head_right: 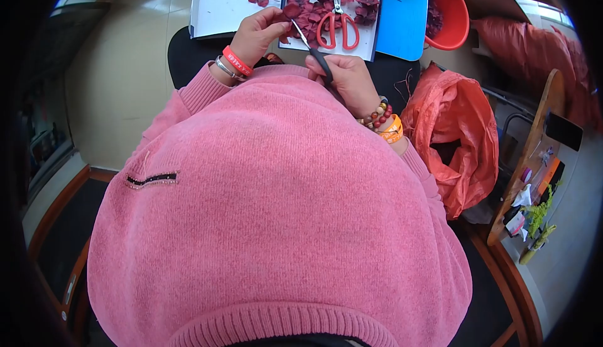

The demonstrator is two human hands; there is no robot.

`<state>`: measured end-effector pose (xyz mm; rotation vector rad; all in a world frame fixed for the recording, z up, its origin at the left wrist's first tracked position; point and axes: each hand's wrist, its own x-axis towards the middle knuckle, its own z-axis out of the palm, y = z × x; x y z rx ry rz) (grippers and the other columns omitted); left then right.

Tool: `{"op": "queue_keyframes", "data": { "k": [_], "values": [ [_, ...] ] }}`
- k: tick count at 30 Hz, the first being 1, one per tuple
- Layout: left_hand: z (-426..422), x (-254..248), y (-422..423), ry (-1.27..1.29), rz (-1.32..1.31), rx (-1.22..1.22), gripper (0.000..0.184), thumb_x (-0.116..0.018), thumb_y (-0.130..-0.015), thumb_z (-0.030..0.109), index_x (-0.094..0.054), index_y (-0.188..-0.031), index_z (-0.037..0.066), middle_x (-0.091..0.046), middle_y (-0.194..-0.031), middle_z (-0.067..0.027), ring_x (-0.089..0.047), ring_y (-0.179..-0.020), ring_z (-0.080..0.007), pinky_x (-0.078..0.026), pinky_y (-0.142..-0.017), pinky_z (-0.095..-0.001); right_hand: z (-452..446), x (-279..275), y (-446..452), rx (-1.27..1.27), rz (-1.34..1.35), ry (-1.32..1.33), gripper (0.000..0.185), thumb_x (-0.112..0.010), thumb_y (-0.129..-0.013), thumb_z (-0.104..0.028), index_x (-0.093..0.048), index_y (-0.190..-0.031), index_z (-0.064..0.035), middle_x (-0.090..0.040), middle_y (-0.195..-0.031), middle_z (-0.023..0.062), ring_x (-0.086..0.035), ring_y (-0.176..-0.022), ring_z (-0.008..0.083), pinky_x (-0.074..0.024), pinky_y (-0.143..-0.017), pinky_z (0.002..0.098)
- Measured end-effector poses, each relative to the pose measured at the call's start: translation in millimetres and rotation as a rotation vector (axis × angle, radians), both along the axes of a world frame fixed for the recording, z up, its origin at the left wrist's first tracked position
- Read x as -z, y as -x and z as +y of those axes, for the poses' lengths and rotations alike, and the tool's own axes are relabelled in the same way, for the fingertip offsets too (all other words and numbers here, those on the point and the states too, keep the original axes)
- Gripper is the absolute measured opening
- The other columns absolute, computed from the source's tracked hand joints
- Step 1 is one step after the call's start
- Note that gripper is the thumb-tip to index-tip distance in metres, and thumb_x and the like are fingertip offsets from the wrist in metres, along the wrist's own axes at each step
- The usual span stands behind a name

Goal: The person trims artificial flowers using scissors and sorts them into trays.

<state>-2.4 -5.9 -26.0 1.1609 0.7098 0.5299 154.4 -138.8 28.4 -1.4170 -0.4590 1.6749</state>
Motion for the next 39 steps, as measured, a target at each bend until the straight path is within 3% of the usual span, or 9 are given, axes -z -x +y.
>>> {"op": "queue_keyframes", "data": {
  "k": [6,11,17,21,25,29,33,36,39],
  "values": [
    [-2.2,-3.2,-0.6,-0.553,0.219,0.015,0.018,-0.056,-0.082,0.008,-0.058,-0.098,0.001,-0.064,-0.086,-0.0064,-0.06,-0.075,-0.0137,-0.046,-0.069,-0.0263,-1.6,-6.1,-14.4,0.056,0.316,0.109,0.023,-0.064,-0.082,-0.025,-0.061,-0.078,-0.003,-0.06,-0.067,0.0022,-0.052,-0.057,0.0069,-0.0397,-0.056,0.0191],
    [-2.3,-1.8,-1.7,-1.174,0.442,-0.087,0.016,-0.056,-0.076,0.009,-0.058,-0.091,0.006,-0.062,-0.084,-0.0069,-0.059,-0.076,-0.0206,-0.039,-0.078,-0.0355,0.6,-9.0,-6.3,0.035,0.181,0.119,0.021,-0.065,-0.081,-0.023,-0.062,-0.076,-0.0026,-0.059,-0.067,0.0013,-0.051,-0.058,0.0059,-0.0387,-0.056,0.0184],
    [0.5,-1.8,1.3,-1.281,0.641,-0.159,0.014,-0.054,-0.075,0.009,-0.058,-0.089,0.008,-0.062,-0.081,-0.005,-0.058,-0.073,-0.023,-0.034,-0.083,-0.0383,-6.2,-19.5,-1.8,0.035,0.095,0.039,0.021,-0.066,-0.081,-0.022,-0.063,-0.076,-0.0009,-0.059,-0.071,0.0008,-0.05,-0.059,0.0052,-0.0365,-0.052,0.0176],
    [7.6,10.1,8.2,-0.539,0.421,-0.267,0.016,-0.057,-0.082,0.01,-0.06,-0.096,0.002,-0.064,-0.081,-0.0062,-0.061,-0.074,-0.0142,-0.046,-0.071,-0.03,-14.8,-18.2,-12.3,0.061,0.102,0.048,0.023,-0.065,-0.082,-0.023,-0.064,-0.077,-0.0007,-0.059,-0.073,0.0018,-0.05,-0.059,0.0057,-0.0366,-0.053,0.0173],
    [6.8,-0.5,3.8,0.112,0.127,-0.143,0.016,-0.059,-0.085,0.011,-0.06,-0.096,0.0,-0.063,-0.083,-0.007,-0.062,-0.07,-0.0139,-0.05,-0.067,-0.0229,-10.6,-4.3,-22.0,0.196,-0.007,0.0,0.028,-0.062,-0.084,-0.029,-0.064,-0.082,-0.0006,-0.06,-0.071,0.0029,-0.047,-0.055,0.0053,-0.0344,-0.052,0.0171],
    [6.5,-1.5,5.0,0.199,0.087,-0.148,0.017,-0.06,-0.083,0.011,-0.06,-0.096,0.0,-0.063,-0.082,-0.007,-0.062,-0.066,-0.0149,-0.051,-0.065,-0.0244,-8.4,12.3,-33.4,0.173,-0.236,-0.085,0.031,-0.061,-0.085,-0.032,-0.063,-0.088,-0.0015,-0.061,-0.071,0.0014,-0.04,-0.052,0.0025,-0.0297,-0.049,0.0175],
    [3.9,-3.2,-0.9,0.176,0.105,-0.131,0.016,-0.059,-0.084,0.011,-0.06,-0.095,0.0,-0.064,-0.081,-0.0075,-0.061,-0.064,-0.014,-0.051,-0.063,-0.0246,-5.5,29.5,-38.4,0.094,-0.502,-0.079,0.03,-0.061,-0.084,-0.031,-0.063,-0.089,-0.0008,-0.061,-0.071,0.0004,-0.046,-0.056,0.0034,-0.0349,-0.054,0.0173],
    [6.0,-0.7,-8.1,0.084,0.197,-0.088,0.016,-0.056,-0.085,0.01,-0.059,-0.095,-0.001,-0.065,-0.08,-0.0085,-0.061,-0.063,-0.0128,-0.05,-0.061,-0.0238,-7.3,52.0,-66.0,0.046,-0.887,0.004,0.028,-0.066,-0.08,-0.029,-0.064,-0.078,-0.001,-0.059,-0.065,0.0,-0.049,-0.052,0.0052,-0.0367,-0.047,0.0199],
    [15.2,13.5,-18.3,-0.015,0.282,0.024,0.021,-0.053,-0.085,0.009,-0.057,-0.101,-0.004,-0.064,-0.082,-0.0095,-0.061,-0.064,-0.0133,-0.05,-0.06,-0.023,-10.4,82.3,-105.1,0.165,-0.957,0.019,0.028,-0.069,-0.075,-0.023,-0.062,-0.078,0.0042,-0.061,-0.061,0.0063,-0.056,-0.05,0.009,-0.0428,-0.046,0.0236]
  ]
}}
